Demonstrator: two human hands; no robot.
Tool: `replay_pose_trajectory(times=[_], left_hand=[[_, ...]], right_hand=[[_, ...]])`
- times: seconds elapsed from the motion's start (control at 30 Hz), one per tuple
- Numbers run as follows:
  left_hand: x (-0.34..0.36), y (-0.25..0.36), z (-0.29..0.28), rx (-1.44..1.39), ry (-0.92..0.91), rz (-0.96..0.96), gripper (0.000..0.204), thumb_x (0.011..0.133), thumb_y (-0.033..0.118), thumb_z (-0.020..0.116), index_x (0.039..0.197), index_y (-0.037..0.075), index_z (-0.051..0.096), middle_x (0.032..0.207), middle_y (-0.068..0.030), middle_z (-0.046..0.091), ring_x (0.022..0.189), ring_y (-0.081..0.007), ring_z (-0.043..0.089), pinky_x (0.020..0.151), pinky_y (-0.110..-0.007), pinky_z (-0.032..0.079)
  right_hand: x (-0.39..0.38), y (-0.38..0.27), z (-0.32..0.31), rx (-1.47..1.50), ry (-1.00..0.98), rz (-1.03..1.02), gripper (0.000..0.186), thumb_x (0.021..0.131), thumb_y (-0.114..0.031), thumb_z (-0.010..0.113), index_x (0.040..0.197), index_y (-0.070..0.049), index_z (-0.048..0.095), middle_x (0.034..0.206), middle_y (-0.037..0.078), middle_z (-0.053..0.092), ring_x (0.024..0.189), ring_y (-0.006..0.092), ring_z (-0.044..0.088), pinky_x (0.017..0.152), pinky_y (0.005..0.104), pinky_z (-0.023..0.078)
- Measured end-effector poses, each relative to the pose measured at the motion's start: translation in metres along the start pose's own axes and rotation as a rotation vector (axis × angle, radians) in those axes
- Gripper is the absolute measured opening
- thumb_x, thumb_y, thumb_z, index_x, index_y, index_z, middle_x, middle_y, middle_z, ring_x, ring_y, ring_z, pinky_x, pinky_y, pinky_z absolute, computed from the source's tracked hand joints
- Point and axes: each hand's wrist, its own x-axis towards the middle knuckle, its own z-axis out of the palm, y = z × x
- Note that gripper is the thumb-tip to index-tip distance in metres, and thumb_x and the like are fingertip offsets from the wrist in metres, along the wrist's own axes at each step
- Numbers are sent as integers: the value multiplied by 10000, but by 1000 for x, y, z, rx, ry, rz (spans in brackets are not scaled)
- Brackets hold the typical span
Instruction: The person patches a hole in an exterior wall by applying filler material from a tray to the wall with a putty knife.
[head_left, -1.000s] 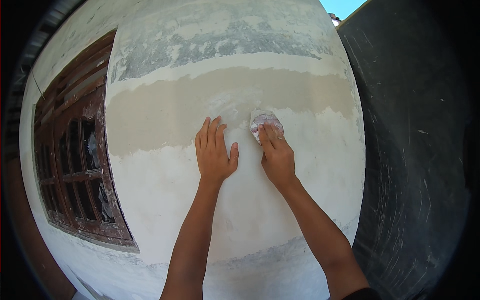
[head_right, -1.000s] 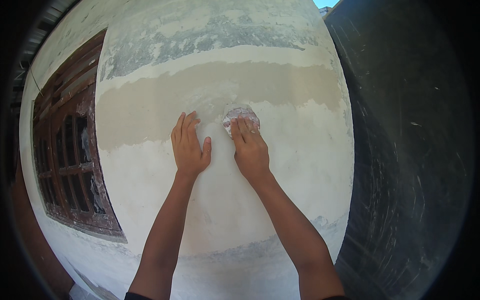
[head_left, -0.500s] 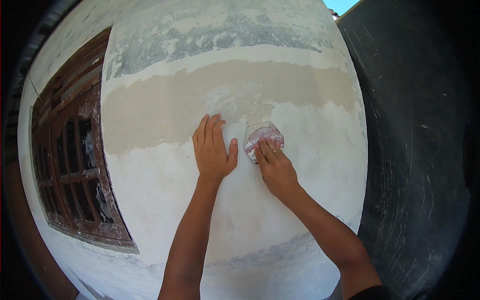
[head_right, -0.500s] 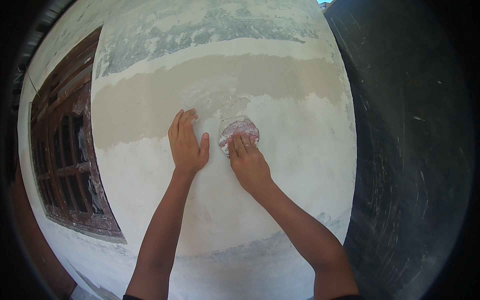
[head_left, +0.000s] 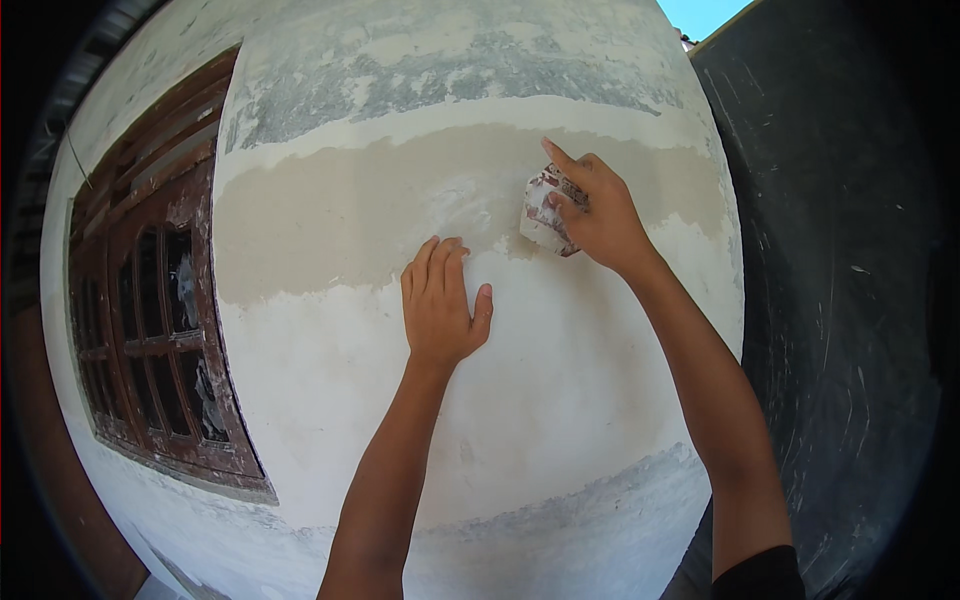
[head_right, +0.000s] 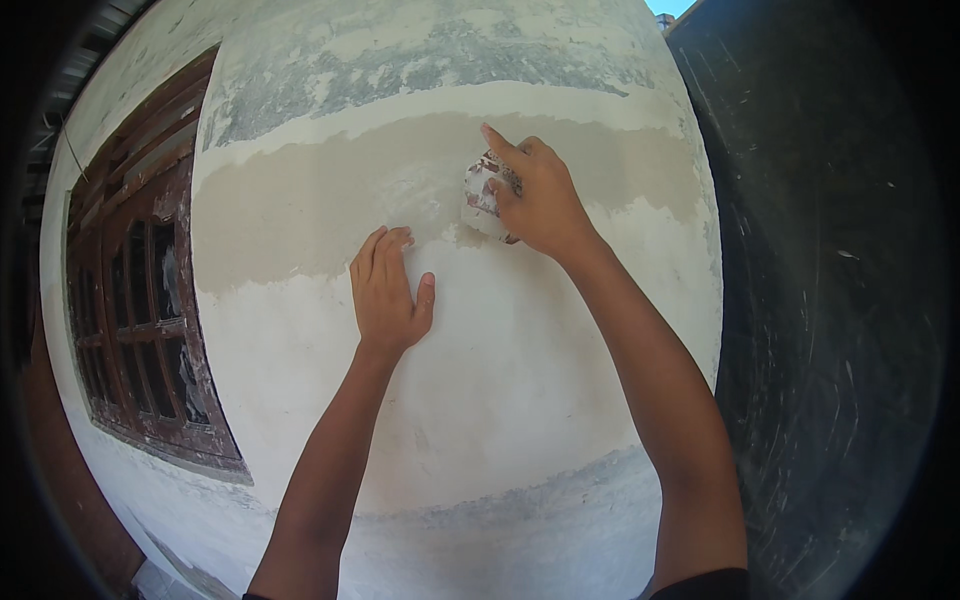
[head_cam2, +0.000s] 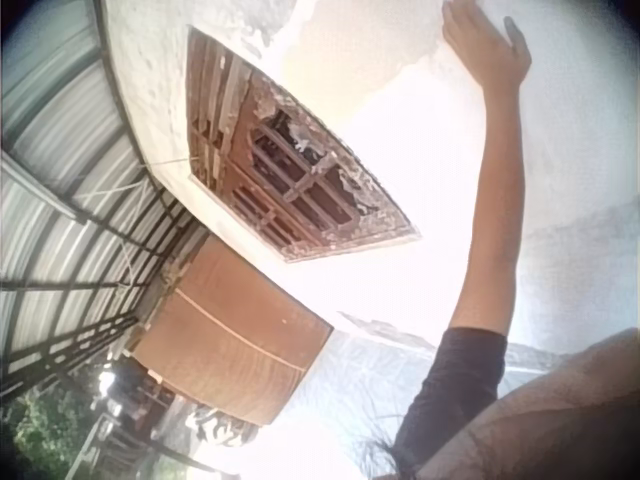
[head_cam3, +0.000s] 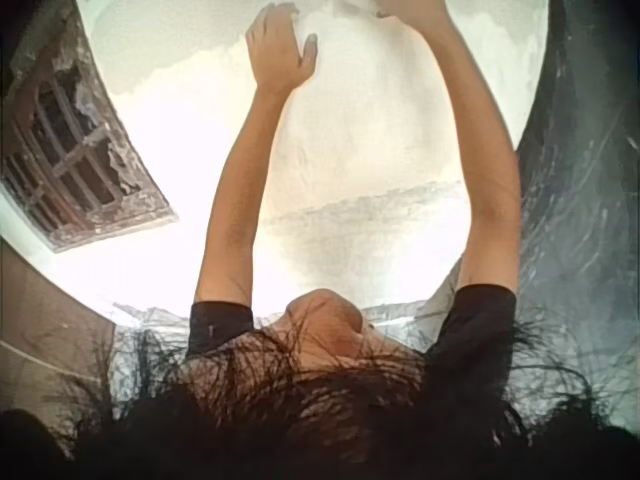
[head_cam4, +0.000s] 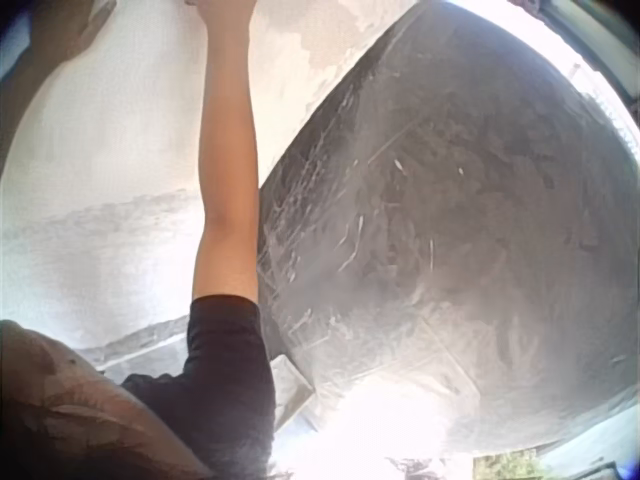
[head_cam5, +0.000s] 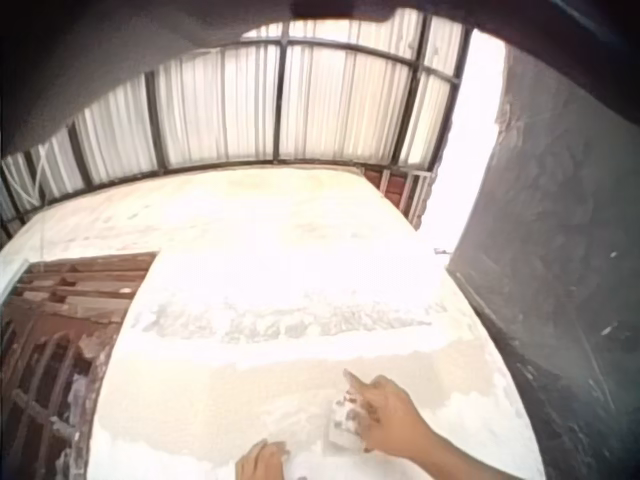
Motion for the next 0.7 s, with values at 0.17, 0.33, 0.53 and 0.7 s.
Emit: replay_pose_trajectory(times=[0.17, 0.33, 0.53, 0.7], left_hand=[[1, 1, 1, -20, 14, 9, 438, 839, 194, 586, 1225, 11, 490, 1283, -137, 544, 1259, -374, 447, 1021, -477, 325], [0, -1, 2, -22, 22, -1, 440, 838, 190, 582, 1229, 11, 489, 1260, -135, 553, 1239, -374, 459, 1009, -469, 329], [1, 2, 3, -23, 37, 2, 452, 835, 194, 586, 1236, 10, 490, 1258, -135, 553, 1233, -375, 461, 1009, -472, 329], [-2, -2, 1, 9, 32, 17, 443, 842, 218, 578, 1227, 13, 502, 1257, -137, 554, 1233, -375, 460, 1010, -473, 329]], right_hand=[[16, 30, 21, -189, -5, -93, 554, 833, 8, 641, 1363, -140, 575, 958, 169, 562, 843, 321, 592, 776, 419, 500], [24, 23, 12, -155, 395, 114, 557, 817, -19, 676, 1348, -163, 594, 949, 172, 601, 905, 334, 613, 820, 414, 507], [23, 29, 8, -211, 334, 144, 555, 797, -23, 690, 1338, -102, 592, 936, 181, 601, 935, 333, 614, 851, 432, 491], [8, 3, 39, -100, 86, 10, 509, 801, -33, 678, 1304, -76, 616, 946, 165, 614, 882, 307, 611, 804, 422, 493]])
